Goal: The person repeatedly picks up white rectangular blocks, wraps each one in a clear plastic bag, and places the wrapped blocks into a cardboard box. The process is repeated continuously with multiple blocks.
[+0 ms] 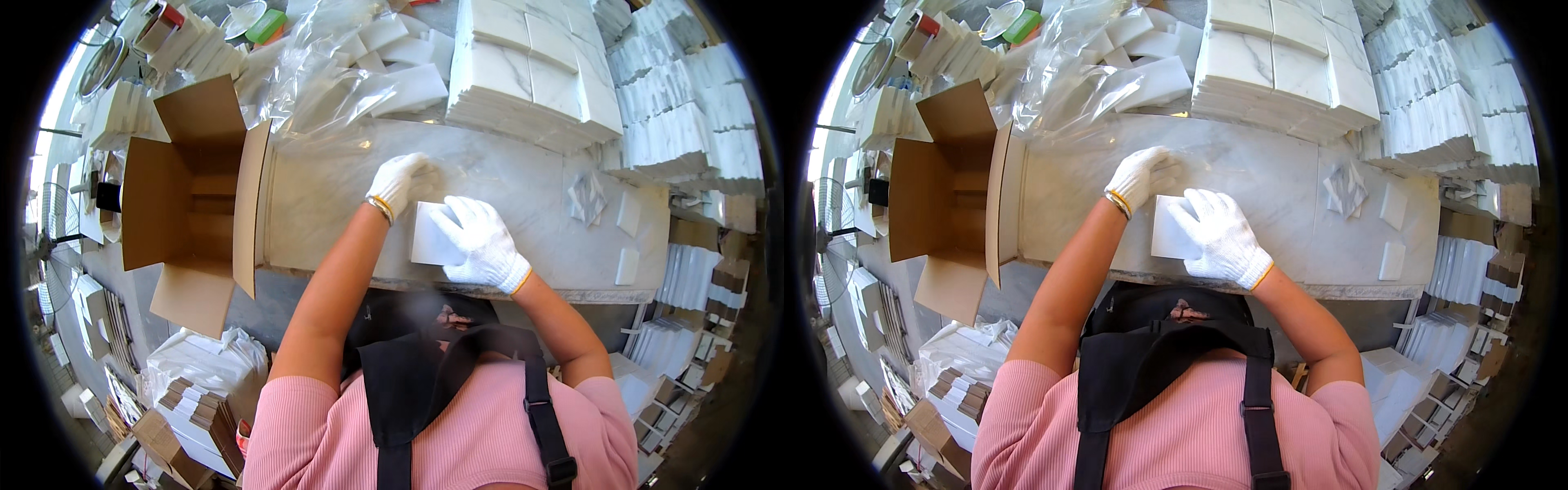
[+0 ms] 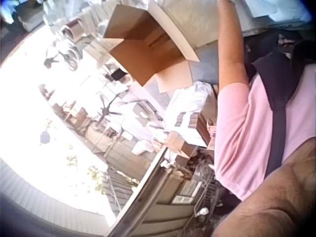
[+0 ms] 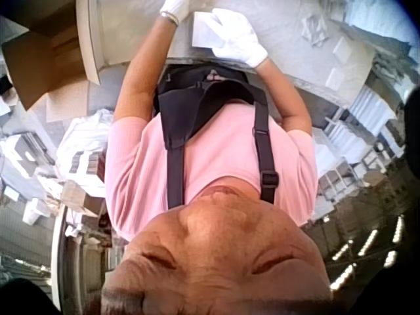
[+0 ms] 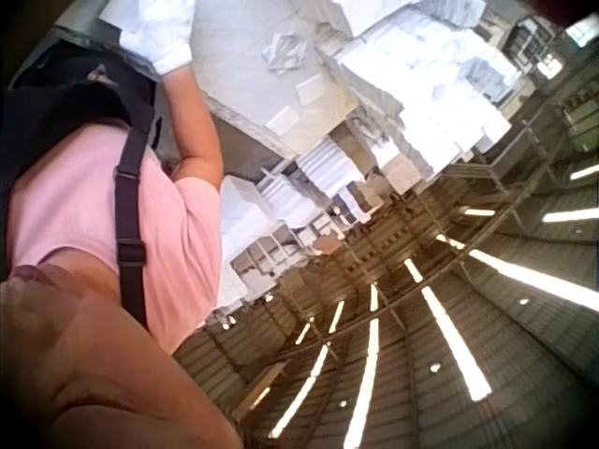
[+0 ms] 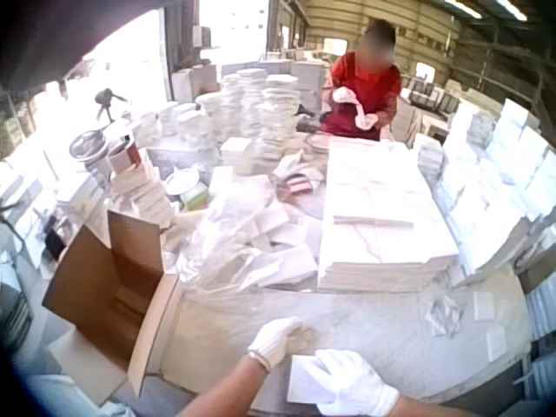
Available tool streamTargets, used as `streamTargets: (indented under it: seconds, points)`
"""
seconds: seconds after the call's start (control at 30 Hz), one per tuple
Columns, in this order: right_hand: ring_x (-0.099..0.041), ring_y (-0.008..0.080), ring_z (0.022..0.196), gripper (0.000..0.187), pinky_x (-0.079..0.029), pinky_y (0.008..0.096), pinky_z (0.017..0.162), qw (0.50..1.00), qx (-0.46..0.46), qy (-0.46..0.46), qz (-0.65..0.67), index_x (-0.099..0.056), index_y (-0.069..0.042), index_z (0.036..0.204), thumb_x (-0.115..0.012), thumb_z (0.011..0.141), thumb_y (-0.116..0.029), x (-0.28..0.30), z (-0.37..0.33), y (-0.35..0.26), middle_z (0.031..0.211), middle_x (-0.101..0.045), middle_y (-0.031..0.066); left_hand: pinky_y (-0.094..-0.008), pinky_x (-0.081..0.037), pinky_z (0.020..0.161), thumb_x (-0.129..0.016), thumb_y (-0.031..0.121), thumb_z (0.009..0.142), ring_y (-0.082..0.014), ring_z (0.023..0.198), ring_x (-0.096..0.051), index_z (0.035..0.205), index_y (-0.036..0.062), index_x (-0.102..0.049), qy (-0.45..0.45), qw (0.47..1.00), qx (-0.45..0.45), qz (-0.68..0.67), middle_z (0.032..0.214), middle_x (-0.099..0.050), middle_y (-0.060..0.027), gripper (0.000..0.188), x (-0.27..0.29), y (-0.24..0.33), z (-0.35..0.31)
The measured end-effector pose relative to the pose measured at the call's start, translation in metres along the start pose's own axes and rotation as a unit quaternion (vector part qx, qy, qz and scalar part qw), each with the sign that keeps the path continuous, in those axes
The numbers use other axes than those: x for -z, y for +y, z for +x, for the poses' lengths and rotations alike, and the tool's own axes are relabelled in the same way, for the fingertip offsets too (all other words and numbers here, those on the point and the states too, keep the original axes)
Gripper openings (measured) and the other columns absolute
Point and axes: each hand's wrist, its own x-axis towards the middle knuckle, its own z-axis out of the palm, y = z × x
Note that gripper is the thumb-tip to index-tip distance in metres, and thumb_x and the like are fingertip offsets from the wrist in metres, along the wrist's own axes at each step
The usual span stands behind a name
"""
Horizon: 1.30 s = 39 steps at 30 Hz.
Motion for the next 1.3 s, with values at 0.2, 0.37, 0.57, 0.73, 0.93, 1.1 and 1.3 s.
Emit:
streamTargets:
  seconds: [0.2,0.37,0.57,0.73,0.93,1.1,1.3]
  points:
    - [-0.045,0.0422,0.139,0.086,-0.037,0.0514,0.115,0.997,-0.024,-0.070,-0.010,-0.055,-0.008,0.144,-0.081,0.068,-0.038,0.006,-0.001,-0.002,0.148,-0.049,0.0235,-0.0390,-0.058,0.085,-0.065,0.022,0.098,-0.0298,0.108,-0.070,0.124,-0.0009,-0.059,0.008,1.000,0.000,-0.005,0.121,-0.068,-0.0165,0.035,-0.005,0.000,-0.006]
    - [-0.036,0.0404,0.147,0.103,-0.031,0.0507,0.121,0.985,-0.152,-0.007,0.086,-0.046,-0.010,0.154,-0.084,0.070,-0.057,0.021,0.003,0.047,0.158,-0.039,0.0218,-0.0367,-0.058,0.085,-0.065,0.017,0.098,-0.0266,0.106,-0.070,0.123,0.0037,-0.060,-0.039,0.995,-0.026,0.092,0.123,-0.067,-0.0140,0.029,0.013,-0.010,0.007]
    - [-0.044,0.0394,0.141,0.099,-0.037,0.0478,0.118,0.976,-0.213,0.001,0.042,-0.048,-0.013,0.153,-0.085,0.070,-0.051,0.004,0.060,0.096,0.150,-0.049,0.0206,-0.0368,-0.056,0.084,-0.063,0.017,0.097,-0.0255,0.100,-0.069,0.105,0.0068,-0.062,-0.089,0.980,-0.113,0.139,0.120,-0.069,-0.0105,0.013,0.017,-0.006,0.009]
    - [-0.064,0.0302,0.102,0.038,-0.050,0.0426,0.095,0.984,-0.161,-0.020,0.069,-0.076,-0.012,0.105,-0.082,0.077,-0.037,-0.010,0.062,0.129,0.099,-0.071,0.0090,-0.0409,-0.055,0.083,-0.065,0.022,0.094,-0.0286,0.098,-0.070,0.087,0.0092,-0.061,-0.023,0.997,0.037,-0.058,0.101,-0.070,-0.0074,0.015,-0.008,0.026,-0.007]
    - [-0.063,0.0280,0.105,0.017,-0.050,0.0397,0.091,0.962,-0.101,0.056,0.247,-0.074,-0.009,0.083,-0.082,0.080,-0.024,0.073,0.038,0.071,0.102,-0.070,0.0085,-0.0378,-0.056,0.074,-0.066,0.018,0.091,-0.0296,0.088,-0.071,0.082,0.0097,-0.059,-0.017,0.992,0.046,-0.119,0.094,-0.070,-0.0093,0.014,-0.027,0.046,-0.075]
    - [-0.062,0.0321,0.116,0.016,-0.049,0.0451,0.097,0.974,0.050,-0.054,0.215,-0.070,-0.010,0.077,-0.084,0.073,-0.018,0.072,-0.003,0.013,0.113,-0.069,0.0090,-0.0351,-0.057,0.067,-0.069,0.015,0.090,-0.0260,0.079,-0.069,0.082,0.0076,-0.058,-0.097,0.991,0.050,-0.080,0.093,-0.070,-0.0131,0.015,0.007,0.004,-0.154]
    - [-0.063,0.0307,0.111,0.015,-0.054,0.0449,0.086,0.985,0.100,-0.032,0.140,-0.063,-0.007,0.062,-0.075,0.063,-0.014,0.025,-0.027,-0.024,0.110,-0.069,0.0098,-0.0330,-0.058,0.072,-0.069,0.026,0.093,-0.0234,0.088,-0.072,0.104,0.0058,-0.061,-0.084,0.983,0.139,0.082,0.105,-0.070,-0.0128,0.025,0.046,-0.042,-0.174]
